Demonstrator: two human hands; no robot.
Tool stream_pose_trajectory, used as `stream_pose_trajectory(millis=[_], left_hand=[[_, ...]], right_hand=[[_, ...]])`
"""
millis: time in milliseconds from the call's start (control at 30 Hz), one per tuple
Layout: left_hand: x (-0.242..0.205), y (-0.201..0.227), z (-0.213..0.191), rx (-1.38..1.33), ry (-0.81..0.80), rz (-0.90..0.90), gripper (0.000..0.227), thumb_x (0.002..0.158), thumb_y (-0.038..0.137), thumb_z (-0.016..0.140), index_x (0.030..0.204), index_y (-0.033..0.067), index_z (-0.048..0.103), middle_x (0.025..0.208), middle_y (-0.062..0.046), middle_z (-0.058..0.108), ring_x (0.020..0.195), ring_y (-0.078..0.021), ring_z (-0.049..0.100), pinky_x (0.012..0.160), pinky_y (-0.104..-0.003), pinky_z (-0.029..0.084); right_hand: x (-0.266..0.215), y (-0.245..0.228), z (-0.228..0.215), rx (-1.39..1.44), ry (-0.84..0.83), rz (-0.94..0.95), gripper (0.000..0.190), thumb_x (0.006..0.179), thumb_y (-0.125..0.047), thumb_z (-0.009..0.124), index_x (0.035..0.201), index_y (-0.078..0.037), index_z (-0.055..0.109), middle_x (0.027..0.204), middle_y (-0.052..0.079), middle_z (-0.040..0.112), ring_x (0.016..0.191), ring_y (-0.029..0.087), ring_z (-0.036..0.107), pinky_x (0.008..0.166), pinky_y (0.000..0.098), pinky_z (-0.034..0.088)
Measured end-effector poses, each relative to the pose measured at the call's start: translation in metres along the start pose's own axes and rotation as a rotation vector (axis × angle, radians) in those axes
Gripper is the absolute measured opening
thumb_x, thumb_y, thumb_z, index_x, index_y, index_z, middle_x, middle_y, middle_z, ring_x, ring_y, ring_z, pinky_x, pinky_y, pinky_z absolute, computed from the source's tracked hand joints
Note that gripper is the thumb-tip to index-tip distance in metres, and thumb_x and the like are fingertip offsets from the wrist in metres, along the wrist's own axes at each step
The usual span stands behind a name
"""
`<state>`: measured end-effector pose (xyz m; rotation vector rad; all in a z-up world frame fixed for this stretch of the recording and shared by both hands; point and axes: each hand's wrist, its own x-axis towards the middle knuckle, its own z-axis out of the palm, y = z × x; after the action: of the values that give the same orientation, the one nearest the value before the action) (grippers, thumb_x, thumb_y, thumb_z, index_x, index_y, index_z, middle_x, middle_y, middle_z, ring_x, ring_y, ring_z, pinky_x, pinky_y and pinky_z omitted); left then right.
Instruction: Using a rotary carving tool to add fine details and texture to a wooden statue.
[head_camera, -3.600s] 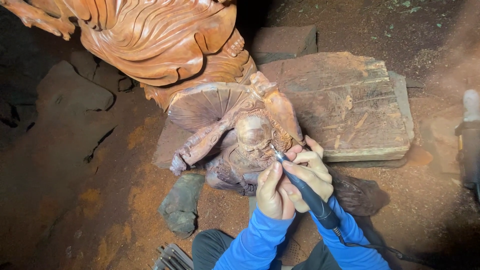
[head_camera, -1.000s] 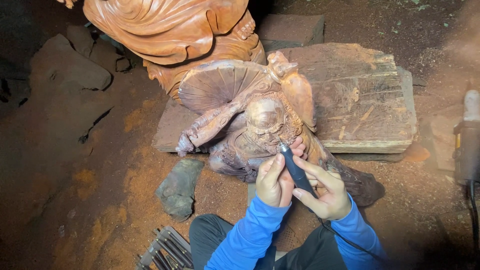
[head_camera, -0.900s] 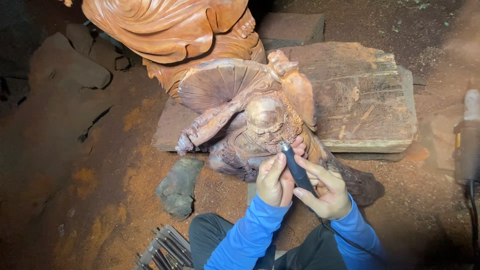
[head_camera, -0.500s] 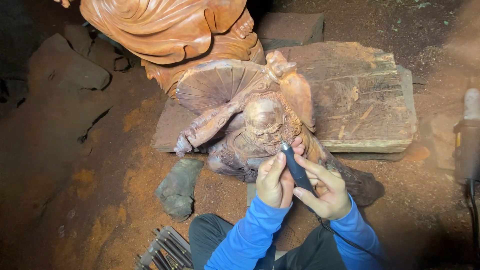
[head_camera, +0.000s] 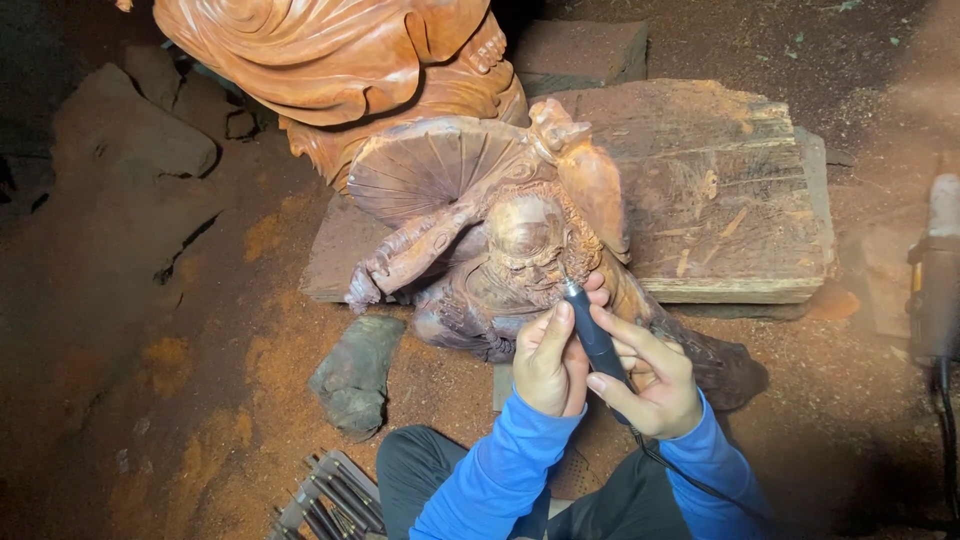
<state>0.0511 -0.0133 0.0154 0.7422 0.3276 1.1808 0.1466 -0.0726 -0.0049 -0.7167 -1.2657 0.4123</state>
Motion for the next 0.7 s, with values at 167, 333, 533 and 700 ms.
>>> stream_pose_trajectory(millis=[167, 333, 533, 700], left_hand=[[0.0, 0.0, 0.002, -0.001, 0.017, 0.003, 0.032, 0.101, 0.015, 0.059, 0.111, -0.0127, 0.072, 0.12, -0.028, 0.07, 0.11, -0.0291, 0.07, 0.098, -0.034, 0.058], [0.001, -0.005, 0.0, 0.032, 0.029, 0.019, 0.031, 0.1, 0.012, 0.059, 0.113, -0.0135, 0.071, 0.121, -0.029, 0.07, 0.113, -0.029, 0.069, 0.099, -0.033, 0.057], [0.001, 0.001, 0.0, 0.075, -0.05, -0.002, 0.034, 0.101, 0.014, 0.058, 0.117, -0.0136, 0.069, 0.117, -0.028, 0.071, 0.112, -0.0277, 0.069, 0.098, -0.033, 0.056], [-0.019, 0.029, 0.005, 0.063, -0.314, -0.221, 0.047, 0.102, 0.027, 0.058, 0.133, -0.008, 0.054, 0.12, -0.031, 0.066, 0.121, -0.0373, 0.064, 0.111, -0.047, 0.051]], right_hand=[[-0.003, 0.002, -0.001, 0.045, 0.007, 0.041, 0.065, 0.074, 0.003, 0.078, 0.135, 0.014, 0.058, 0.098, 0.023, 0.081, 0.082, 0.022, 0.078, 0.052, 0.0276, 0.067], [-0.018, 0.021, -0.009, 0.096, 0.016, 0.094, 0.064, 0.079, 0.004, 0.074, 0.139, 0.013, 0.055, 0.105, 0.024, 0.079, 0.087, 0.021, 0.075, 0.053, 0.0272, 0.067], [-0.021, 0.018, -0.011, 0.089, 0.002, 0.079, 0.066, 0.08, 0.003, 0.072, 0.141, 0.014, 0.051, 0.101, 0.023, 0.079, 0.072, 0.014, 0.078, 0.042, 0.0224, 0.063], [-0.038, -0.024, -0.031, 0.089, -0.094, 0.333, 0.069, 0.085, -0.01, 0.075, 0.145, 0.009, 0.048, 0.108, 0.014, 0.068, 0.058, 0.01, 0.059, 0.053, 0.0192, 0.052]])
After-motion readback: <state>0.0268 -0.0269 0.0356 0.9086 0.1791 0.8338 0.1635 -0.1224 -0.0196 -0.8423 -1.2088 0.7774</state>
